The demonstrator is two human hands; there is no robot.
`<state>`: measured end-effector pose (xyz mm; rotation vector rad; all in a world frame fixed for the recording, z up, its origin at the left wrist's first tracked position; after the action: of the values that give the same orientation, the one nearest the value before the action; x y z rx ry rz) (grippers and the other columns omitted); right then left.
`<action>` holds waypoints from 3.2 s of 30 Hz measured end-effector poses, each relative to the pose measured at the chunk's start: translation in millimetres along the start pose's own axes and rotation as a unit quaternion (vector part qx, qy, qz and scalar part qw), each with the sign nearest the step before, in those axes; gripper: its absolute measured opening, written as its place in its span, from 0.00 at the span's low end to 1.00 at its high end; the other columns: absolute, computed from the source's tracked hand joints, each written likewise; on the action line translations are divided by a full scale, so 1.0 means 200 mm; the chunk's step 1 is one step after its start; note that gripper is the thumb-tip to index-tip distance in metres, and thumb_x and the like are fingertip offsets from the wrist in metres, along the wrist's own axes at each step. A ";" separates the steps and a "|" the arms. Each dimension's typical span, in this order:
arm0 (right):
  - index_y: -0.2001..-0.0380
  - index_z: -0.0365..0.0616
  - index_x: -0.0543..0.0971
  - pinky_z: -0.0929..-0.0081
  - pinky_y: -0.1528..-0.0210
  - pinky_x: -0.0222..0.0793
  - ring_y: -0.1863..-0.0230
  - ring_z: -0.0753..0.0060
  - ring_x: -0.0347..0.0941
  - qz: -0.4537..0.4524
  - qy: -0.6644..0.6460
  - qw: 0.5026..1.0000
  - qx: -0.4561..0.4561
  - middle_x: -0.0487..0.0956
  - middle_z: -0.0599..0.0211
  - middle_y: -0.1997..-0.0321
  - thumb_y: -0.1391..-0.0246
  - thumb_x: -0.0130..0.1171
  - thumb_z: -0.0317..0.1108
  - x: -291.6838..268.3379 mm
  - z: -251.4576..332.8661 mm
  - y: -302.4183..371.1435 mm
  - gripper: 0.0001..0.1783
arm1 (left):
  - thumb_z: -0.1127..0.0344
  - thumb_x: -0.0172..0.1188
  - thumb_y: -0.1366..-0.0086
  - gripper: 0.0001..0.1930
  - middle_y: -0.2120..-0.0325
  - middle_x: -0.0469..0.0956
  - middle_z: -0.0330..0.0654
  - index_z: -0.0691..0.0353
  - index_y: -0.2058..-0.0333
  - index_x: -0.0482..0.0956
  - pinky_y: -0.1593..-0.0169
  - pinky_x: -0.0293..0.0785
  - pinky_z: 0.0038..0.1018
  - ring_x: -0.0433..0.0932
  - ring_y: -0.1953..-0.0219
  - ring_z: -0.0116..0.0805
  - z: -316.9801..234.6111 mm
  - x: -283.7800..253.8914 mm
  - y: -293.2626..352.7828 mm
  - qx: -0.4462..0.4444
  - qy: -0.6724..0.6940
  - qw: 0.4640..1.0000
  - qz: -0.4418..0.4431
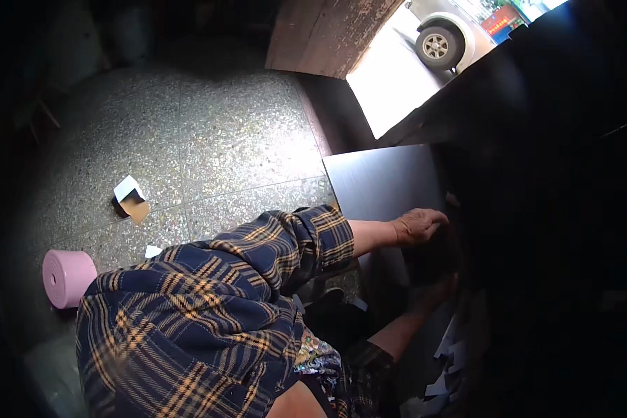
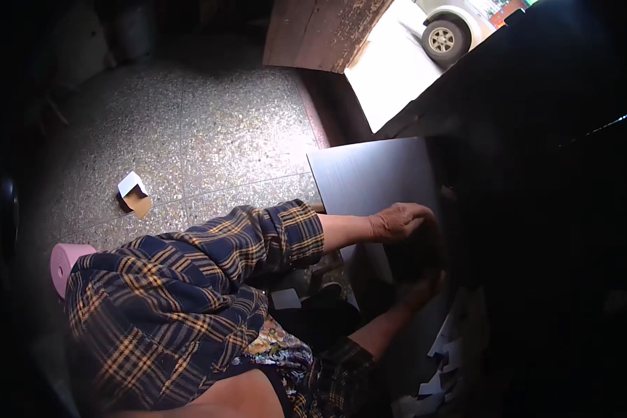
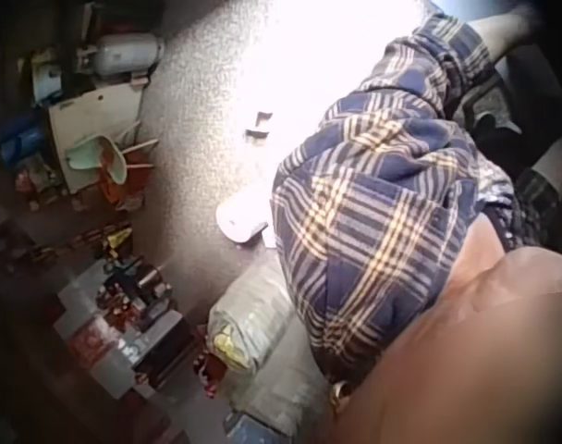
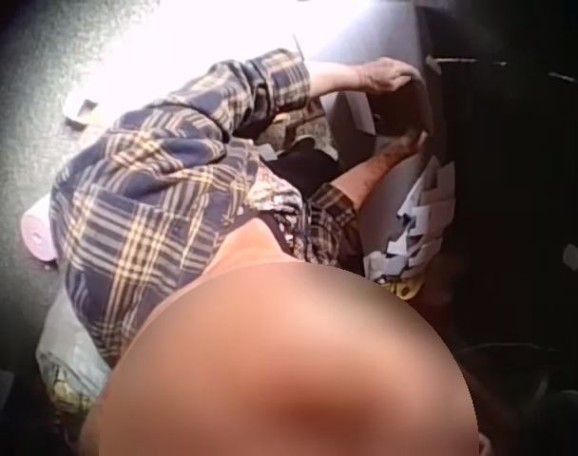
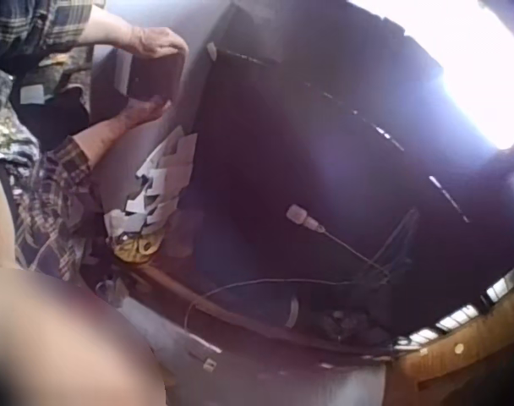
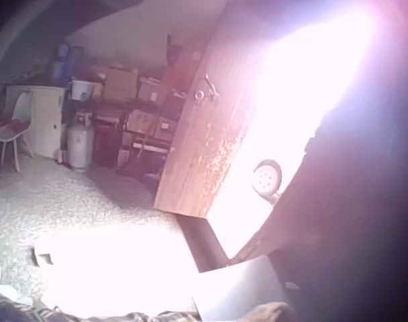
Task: Folding cardboard box blanks to assemble them.
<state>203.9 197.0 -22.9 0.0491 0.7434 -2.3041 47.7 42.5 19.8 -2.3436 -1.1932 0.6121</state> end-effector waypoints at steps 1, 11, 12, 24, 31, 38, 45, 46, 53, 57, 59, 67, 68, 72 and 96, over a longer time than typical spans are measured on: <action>0.42 0.30 0.66 0.65 0.40 0.58 0.43 0.62 0.65 0.007 0.053 0.989 -0.139 0.71 0.54 0.45 0.47 0.58 0.49 0.03 0.04 0.02 0.37 | 0.66 0.48 0.37 0.14 0.58 0.77 0.55 0.63 0.56 0.76 0.46 0.69 0.40 0.74 0.52 0.53 0.01 -0.03 -0.01 -0.024 0.022 0.998 -0.062; 0.36 0.37 0.57 0.67 0.30 0.43 0.32 0.60 0.53 0.021 0.021 0.999 0.016 0.58 0.53 0.33 0.44 0.53 0.33 0.11 0.02 0.07 0.34 | 0.59 0.58 0.45 0.22 0.57 0.77 0.56 0.63 0.52 0.74 0.48 0.71 0.38 0.76 0.53 0.52 0.10 0.03 0.00 -0.003 -0.015 0.999 0.039; 0.36 0.37 0.57 0.67 0.30 0.44 0.33 0.60 0.53 0.006 0.011 1.000 0.012 0.58 0.53 0.33 0.44 0.52 0.32 0.08 0.00 0.06 0.34 | 0.58 0.59 0.46 0.24 0.57 0.77 0.55 0.63 0.51 0.73 0.47 0.71 0.38 0.75 0.52 0.52 0.07 0.06 -0.02 -0.010 -0.005 0.996 0.083; 0.39 0.38 0.60 0.66 0.34 0.50 0.37 0.58 0.59 -0.053 -0.026 0.998 0.015 0.65 0.55 0.39 0.50 0.57 0.35 0.12 0.15 0.08 0.35 | 0.68 0.54 0.41 0.24 0.52 0.75 0.51 0.65 0.45 0.67 0.42 0.67 0.30 0.74 0.48 0.39 0.00 0.01 -0.01 -0.089 0.008 0.982 0.164; 0.38 0.36 0.62 0.68 0.32 0.48 0.36 0.59 0.58 0.000 -0.052 0.998 0.033 0.64 0.57 0.37 0.52 0.59 0.35 0.08 0.14 0.15 0.37 | 0.68 0.56 0.40 0.20 0.58 0.78 0.43 0.66 0.49 0.72 0.46 0.69 0.25 0.75 0.54 0.29 0.01 0.04 0.00 -0.174 0.127 0.966 0.144; 0.36 0.41 0.57 0.68 0.35 0.50 0.38 0.61 0.59 0.021 -0.125 0.991 0.037 0.64 0.60 0.39 0.54 0.63 0.37 0.13 0.28 0.19 0.43 | 0.69 0.62 0.45 0.12 0.68 0.82 0.41 0.64 0.61 0.82 0.52 0.73 0.26 0.79 0.62 0.29 0.03 0.00 -0.06 -0.188 -0.005 0.964 0.186; 0.35 0.40 0.54 0.69 0.33 0.48 0.37 0.62 0.56 -0.013 -0.119 0.991 0.063 0.62 0.60 0.38 0.56 0.62 0.34 0.04 0.21 0.19 0.44 | 0.62 0.70 0.52 0.17 0.72 0.82 0.46 0.66 0.65 0.83 0.60 0.75 0.26 0.80 0.68 0.32 0.07 0.15 -0.09 -0.231 0.099 0.956 0.149; 0.36 0.40 0.55 0.69 0.34 0.49 0.37 0.61 0.57 -0.029 -0.100 0.993 0.051 0.63 0.59 0.39 0.55 0.60 0.33 0.03 0.20 0.21 0.43 | 0.61 0.70 0.52 0.17 0.72 0.82 0.45 0.66 0.66 0.83 0.61 0.76 0.26 0.80 0.69 0.32 0.07 0.17 -0.10 -0.239 0.118 0.952 0.149; 0.36 0.38 0.54 0.68 0.35 0.53 0.39 0.58 0.60 -0.133 -0.036 0.990 0.031 0.62 0.55 0.39 0.55 0.58 0.34 -0.06 0.22 0.29 0.43 | 0.56 0.68 0.46 0.25 0.58 0.79 0.48 0.69 0.54 0.77 0.47 0.70 0.26 0.76 0.54 0.31 -0.07 0.28 -0.02 -0.221 0.195 0.936 0.195; 0.37 0.37 0.54 0.67 0.36 0.54 0.40 0.58 0.60 -0.179 0.000 0.983 0.027 0.61 0.54 0.39 0.54 0.58 0.37 -0.11 0.22 0.31 0.43 | 0.49 0.67 0.46 0.38 0.47 0.72 0.53 0.68 0.43 0.67 0.41 0.64 0.30 0.70 0.45 0.38 -0.16 0.29 0.02 -0.195 0.249 0.926 0.207; 0.37 0.39 0.55 0.67 0.37 0.55 0.40 0.60 0.60 -0.180 -0.018 0.983 -0.011 0.62 0.56 0.40 0.54 0.58 0.34 -0.14 0.23 0.30 0.41 | 0.47 0.68 0.47 0.45 0.43 0.66 0.55 0.66 0.38 0.58 0.37 0.60 0.31 0.65 0.40 0.42 -0.19 0.32 0.03 -0.151 0.258 0.913 0.277; 0.34 0.41 0.47 0.66 0.35 0.51 0.39 0.60 0.57 -0.129 -0.008 0.992 -0.008 0.59 0.57 0.39 0.57 0.61 0.37 -0.11 0.18 0.33 0.49 | 0.49 0.66 0.45 0.42 0.45 0.69 0.52 0.62 0.38 0.59 0.39 0.64 0.30 0.69 0.43 0.40 -0.10 0.35 0.04 -0.155 0.194 0.936 0.248; 0.33 0.41 0.46 0.66 0.35 0.51 0.38 0.60 0.57 -0.108 -0.043 0.993 0.010 0.59 0.57 0.38 0.59 0.62 0.37 -0.08 0.18 0.35 0.51 | 0.49 0.65 0.43 0.39 0.46 0.70 0.51 0.62 0.38 0.61 0.41 0.66 0.29 0.70 0.44 0.39 -0.08 0.35 0.03 -0.168 0.180 0.942 0.228; 0.35 0.40 0.44 0.68 0.35 0.51 0.37 0.56 0.56 -0.064 -0.087 0.992 0.062 0.60 0.54 0.39 0.69 0.69 0.42 -0.04 0.16 0.39 0.61 | 0.43 0.60 0.43 0.39 0.46 0.70 0.53 0.65 0.40 0.63 0.42 0.66 0.30 0.70 0.44 0.40 -0.06 0.34 0.01 -0.188 0.183 0.945 0.196; 0.39 0.44 0.60 0.71 0.53 0.69 0.55 0.67 0.70 -0.215 -0.199 0.953 0.074 0.69 0.58 0.50 0.56 0.63 0.37 -0.10 -0.04 0.47 0.40 | 0.56 0.69 0.48 0.33 0.49 0.67 0.47 0.53 0.45 0.66 0.50 0.70 0.40 0.66 0.46 0.42 0.20 0.31 0.04 -0.176 0.111 0.974 0.090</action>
<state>276.5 158.8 -71.7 -0.5452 0.3953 -2.6544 62.6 97.1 -28.8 -2.7533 -1.0637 0.1930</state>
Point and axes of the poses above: each hand's wrist, its own y-axis away from the middle knuckle, its own x-axis out of the palm, z = x × y, the point moved 3 cm from there along -y, towards the middle knuckle
